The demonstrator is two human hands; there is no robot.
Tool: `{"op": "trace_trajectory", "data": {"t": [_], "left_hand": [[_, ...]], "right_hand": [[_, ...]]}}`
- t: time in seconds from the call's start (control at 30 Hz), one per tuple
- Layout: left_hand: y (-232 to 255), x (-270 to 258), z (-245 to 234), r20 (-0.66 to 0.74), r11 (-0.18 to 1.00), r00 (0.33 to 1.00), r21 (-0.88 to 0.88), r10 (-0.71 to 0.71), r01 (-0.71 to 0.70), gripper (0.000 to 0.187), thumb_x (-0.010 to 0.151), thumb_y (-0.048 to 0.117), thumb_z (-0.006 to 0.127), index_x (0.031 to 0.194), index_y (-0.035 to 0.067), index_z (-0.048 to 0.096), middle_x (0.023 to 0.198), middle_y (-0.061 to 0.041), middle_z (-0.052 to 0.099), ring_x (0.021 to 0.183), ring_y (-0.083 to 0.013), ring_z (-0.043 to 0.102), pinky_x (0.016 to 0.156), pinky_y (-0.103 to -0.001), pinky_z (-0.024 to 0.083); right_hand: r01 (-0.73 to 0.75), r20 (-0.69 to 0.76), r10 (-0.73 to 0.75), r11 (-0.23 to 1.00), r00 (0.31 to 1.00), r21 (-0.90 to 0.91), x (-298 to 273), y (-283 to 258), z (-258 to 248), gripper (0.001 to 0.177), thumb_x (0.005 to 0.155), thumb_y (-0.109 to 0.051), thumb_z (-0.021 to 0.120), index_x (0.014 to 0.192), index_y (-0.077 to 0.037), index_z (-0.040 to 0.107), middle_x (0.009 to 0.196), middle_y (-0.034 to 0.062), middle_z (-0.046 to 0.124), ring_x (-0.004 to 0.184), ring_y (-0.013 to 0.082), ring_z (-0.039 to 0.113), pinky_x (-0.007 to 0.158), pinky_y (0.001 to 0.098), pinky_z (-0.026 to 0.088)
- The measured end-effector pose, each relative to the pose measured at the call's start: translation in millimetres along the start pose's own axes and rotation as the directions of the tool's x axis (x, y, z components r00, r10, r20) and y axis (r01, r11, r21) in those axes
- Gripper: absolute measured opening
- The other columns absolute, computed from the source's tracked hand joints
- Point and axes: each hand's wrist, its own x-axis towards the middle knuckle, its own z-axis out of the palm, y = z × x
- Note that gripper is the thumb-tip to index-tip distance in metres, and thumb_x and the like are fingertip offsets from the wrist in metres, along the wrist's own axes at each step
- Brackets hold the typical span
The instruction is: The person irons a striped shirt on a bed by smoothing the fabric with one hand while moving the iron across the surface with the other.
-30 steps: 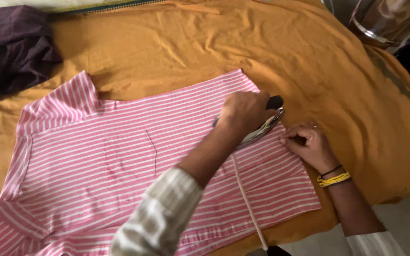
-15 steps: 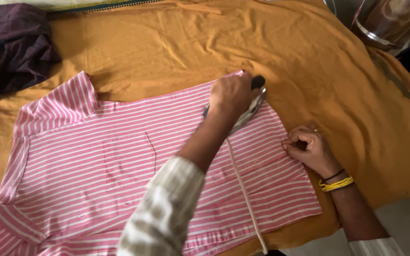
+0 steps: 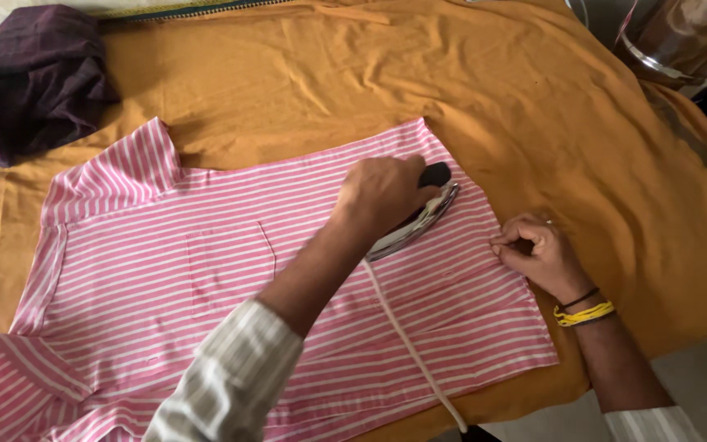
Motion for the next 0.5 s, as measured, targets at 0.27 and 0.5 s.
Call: {"op": "trace_trajectory", "data": {"t": [0.27,0.5], "left_hand": [[-9,49,4,-0.132,0.972,0.964,0.018,-0.229,0.233,0.053,0.091,0.063,0.064,0.102,0.011,0.072,0.090,-0.014,0.075,0.085,-0.0329,0.074,0.072,-0.046,0.058],[-7,66,8,-0.116,0.923,0.916,-0.063,-0.384,0.379,0.047,0.091,0.054,0.063,0.110,0.011,0.069,0.096,-0.012,0.077,0.092,-0.0323,0.074,0.078,-0.047,0.059]], "right_hand": [[-0.005,-0.018,0.002,0.990,1.000,-0.144,0,-10,-1,0.012,0.081,0.007,0.073,0.088,0.000,0.066,0.096,0.0068,0.069,0.093,0.0153,0.070,0.085,0.0283,0.056],[-0.020,-0.022,0.017,0.992,1.000,-0.121,3,-12,0,0.011,0.083,0.004,0.073,0.088,0.000,0.064,0.097,0.0069,0.069,0.094,0.0159,0.070,0.086,0.0280,0.056]]}}
